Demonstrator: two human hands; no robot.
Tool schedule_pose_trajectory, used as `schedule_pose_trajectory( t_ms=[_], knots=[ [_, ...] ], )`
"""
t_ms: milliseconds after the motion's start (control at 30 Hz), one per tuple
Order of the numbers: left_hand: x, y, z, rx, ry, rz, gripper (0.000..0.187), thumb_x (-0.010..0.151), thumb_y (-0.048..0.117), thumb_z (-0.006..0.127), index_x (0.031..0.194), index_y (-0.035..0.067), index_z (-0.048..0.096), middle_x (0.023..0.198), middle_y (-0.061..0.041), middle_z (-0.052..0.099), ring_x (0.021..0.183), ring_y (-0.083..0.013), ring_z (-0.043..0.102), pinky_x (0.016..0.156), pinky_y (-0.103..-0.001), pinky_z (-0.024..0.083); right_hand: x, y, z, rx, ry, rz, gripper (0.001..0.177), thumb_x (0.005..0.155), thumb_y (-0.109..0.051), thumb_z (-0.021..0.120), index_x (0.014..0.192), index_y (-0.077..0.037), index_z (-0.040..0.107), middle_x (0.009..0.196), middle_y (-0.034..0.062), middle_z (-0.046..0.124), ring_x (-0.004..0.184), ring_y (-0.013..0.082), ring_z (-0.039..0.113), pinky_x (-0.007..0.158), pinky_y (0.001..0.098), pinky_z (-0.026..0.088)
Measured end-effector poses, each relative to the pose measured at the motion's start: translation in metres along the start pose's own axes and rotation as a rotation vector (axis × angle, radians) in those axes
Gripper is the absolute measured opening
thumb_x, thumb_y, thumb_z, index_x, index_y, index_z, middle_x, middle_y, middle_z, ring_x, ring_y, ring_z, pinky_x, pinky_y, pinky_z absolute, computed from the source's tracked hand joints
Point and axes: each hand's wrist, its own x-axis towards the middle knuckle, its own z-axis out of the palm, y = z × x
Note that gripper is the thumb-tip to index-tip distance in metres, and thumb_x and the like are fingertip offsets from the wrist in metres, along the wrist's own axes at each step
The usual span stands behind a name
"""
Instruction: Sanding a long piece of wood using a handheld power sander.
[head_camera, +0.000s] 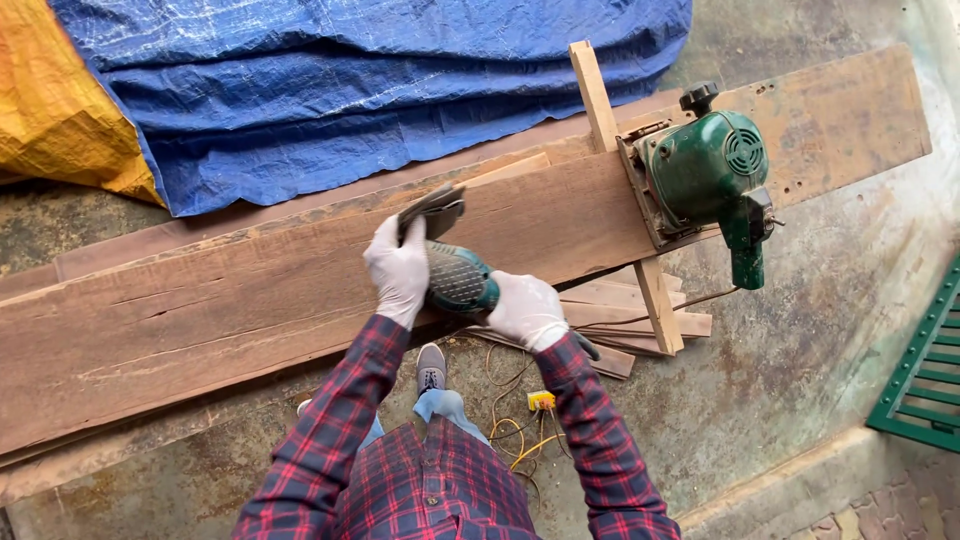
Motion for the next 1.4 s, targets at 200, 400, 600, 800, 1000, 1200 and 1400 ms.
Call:
schedule_pose_trajectory(
  t_ms=[200,400,600,800,1000,1200,1400],
  knots=[
    [0.001,0.012,0.099,0.025,-0.109,0.165,0.023,0.095,0.020,0.070,0.111,0.004,0.074,0.104,-0.019,0.076,0.099,-0.0330,0.075,0.088,-0.038,0.056,0.009,0.075,-0.029,0.017,0.074,0.109,0.051,0.069,-0.057,0.080,0.103,-0.019,0.075,0.098,0.0136,0.077,0.094,0.0344,0.074,0.084,0.0439,0.057],
    [0.001,0.034,0.190,0.074,-0.168,0.212,0.020,0.095,0.024,0.068,0.104,0.009,0.076,0.101,-0.017,0.075,0.098,-0.0370,0.073,0.087,-0.043,0.056,0.025,0.150,-0.060,0.004,0.133,0.137,0.060,0.064,-0.060,0.083,0.106,-0.018,0.076,0.101,0.0149,0.076,0.098,0.0366,0.072,0.084,0.0453,0.056],
    [-0.011,0.053,0.249,0.076,-0.230,0.191,0.021,0.094,0.027,0.067,0.101,0.010,0.075,0.097,-0.016,0.075,0.095,-0.0363,0.072,0.085,-0.044,0.055,0.030,0.205,-0.075,0.030,0.136,0.230,0.060,0.063,-0.057,0.084,0.105,-0.015,0.078,0.101,0.0163,0.076,0.097,0.0376,0.071,0.083,0.0464,0.055],
    [-0.019,0.061,0.284,0.047,-0.230,0.135,0.020,0.095,0.027,0.067,0.099,0.011,0.076,0.096,-0.014,0.076,0.094,-0.0361,0.072,0.085,-0.045,0.055,0.026,0.234,-0.079,0.094,0.197,0.281,0.060,0.063,-0.056,0.084,0.104,-0.013,0.078,0.101,0.0172,0.076,0.098,0.0381,0.071,0.082,0.0464,0.055],
    [-0.017,0.064,0.304,0.039,-0.243,0.132,0.020,0.096,0.028,0.066,0.100,0.011,0.076,0.098,-0.014,0.075,0.092,-0.0352,0.072,0.085,-0.044,0.055,0.027,0.239,-0.086,0.213,0.188,0.303,0.048,0.068,-0.045,0.085,0.097,-0.008,0.079,0.090,0.0150,0.079,0.088,0.0310,0.075,0.079,0.0406,0.056],
    [0.013,0.057,0.307,0.115,-0.194,0.244,0.017,0.092,0.026,0.068,0.097,0.012,0.076,0.094,-0.012,0.076,0.091,-0.0338,0.071,0.083,-0.045,0.053,0.040,0.213,-0.087,0.410,0.275,0.205,0.042,0.069,-0.038,0.086,0.094,-0.005,0.077,0.081,0.0110,0.078,0.075,0.0211,0.076,0.072,0.0341,0.056],
    [0.053,0.049,0.275,0.147,-0.128,0.376,0.013,0.091,0.022,0.069,0.096,0.011,0.075,0.088,-0.010,0.073,0.086,-0.0333,0.069,0.080,-0.045,0.052,0.067,0.177,-0.096,0.303,0.244,0.135,0.045,0.068,-0.042,0.086,0.096,-0.008,0.078,0.081,0.0103,0.077,0.077,0.0225,0.076,0.073,0.0352,0.056]
  ],
)
